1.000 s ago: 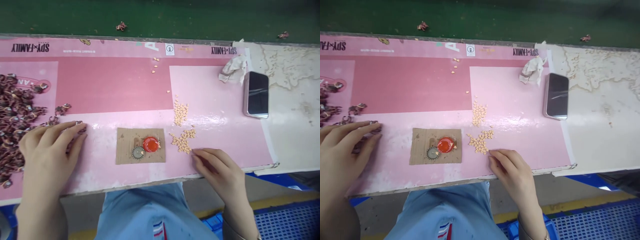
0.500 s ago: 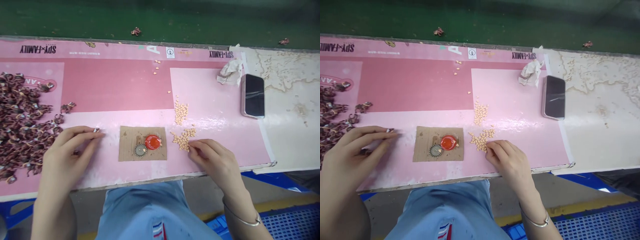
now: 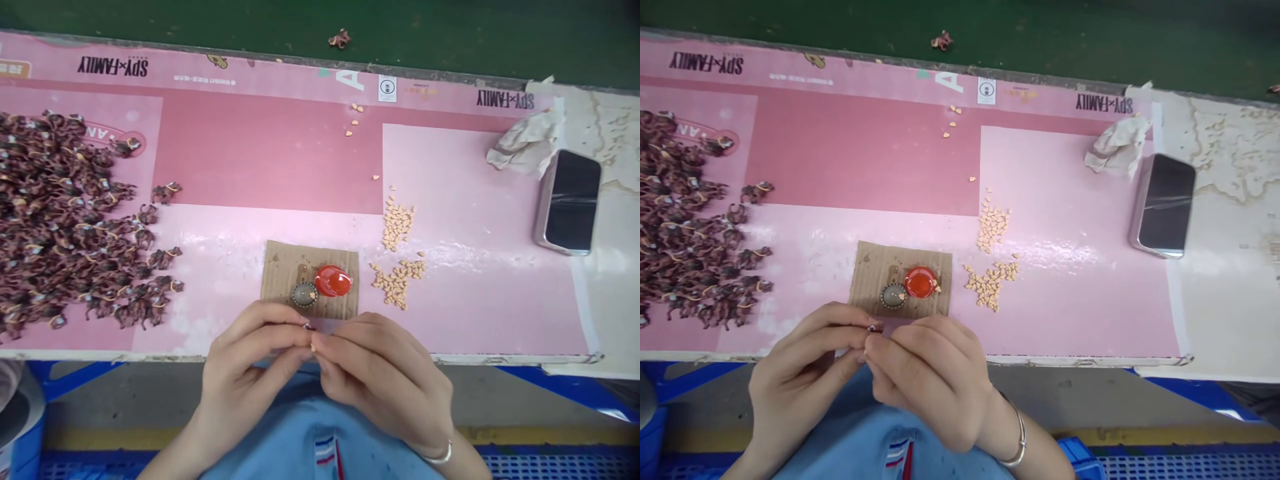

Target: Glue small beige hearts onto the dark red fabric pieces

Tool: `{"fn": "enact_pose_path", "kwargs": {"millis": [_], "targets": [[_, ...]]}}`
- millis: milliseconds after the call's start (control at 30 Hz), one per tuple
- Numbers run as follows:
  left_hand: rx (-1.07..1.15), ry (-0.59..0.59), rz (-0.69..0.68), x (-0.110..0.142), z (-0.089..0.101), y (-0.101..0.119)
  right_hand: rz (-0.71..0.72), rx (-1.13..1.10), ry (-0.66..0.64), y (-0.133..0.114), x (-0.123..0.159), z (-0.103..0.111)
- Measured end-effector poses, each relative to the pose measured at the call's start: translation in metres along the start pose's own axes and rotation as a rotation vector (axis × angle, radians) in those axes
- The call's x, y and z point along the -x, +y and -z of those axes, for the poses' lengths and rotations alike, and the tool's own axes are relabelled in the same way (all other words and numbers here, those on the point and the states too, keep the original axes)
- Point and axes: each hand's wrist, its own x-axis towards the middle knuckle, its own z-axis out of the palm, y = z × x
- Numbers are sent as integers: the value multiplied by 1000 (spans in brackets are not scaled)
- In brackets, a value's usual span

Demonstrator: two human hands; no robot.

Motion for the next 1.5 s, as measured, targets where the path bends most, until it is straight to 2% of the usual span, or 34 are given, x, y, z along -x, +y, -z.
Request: {"fn": "enact_pose_path", "kwargs": {"millis": [133,300,433,567,667,833,1000,1133,1233,1400,1500], "targets": [[76,-43,65,-2,5,-1,51,15,59,3,5,-2],[347,-123,250,0,9,-7,159,13,68,9,7,-7],[502,-124,375,-2,7,-13,154,-13,50,12,6,-5],[560,-142,380,-3,6,-14,63,-76,-53,11,1,2],[492,-124,314,-2,5,-14,18,-122,-90,10,-2,2],[229,-54,124,0,2,-10,-30,-101,52,8,2,-8],[-74,16,-64,2,2,-3,-88,-51,80,1,3,-13],[-249,-3,-173,3,4,0,-91,-28,132,1,-1,-10],[-321,-9,-154,6,7,-2,-54,71,106,12,-7,2],[-329,65,38,18,16,-15,93,342,-81,39,-19,26],[-336,91,87,25,22,-26,162,426,-194,43,-26,32]]}}
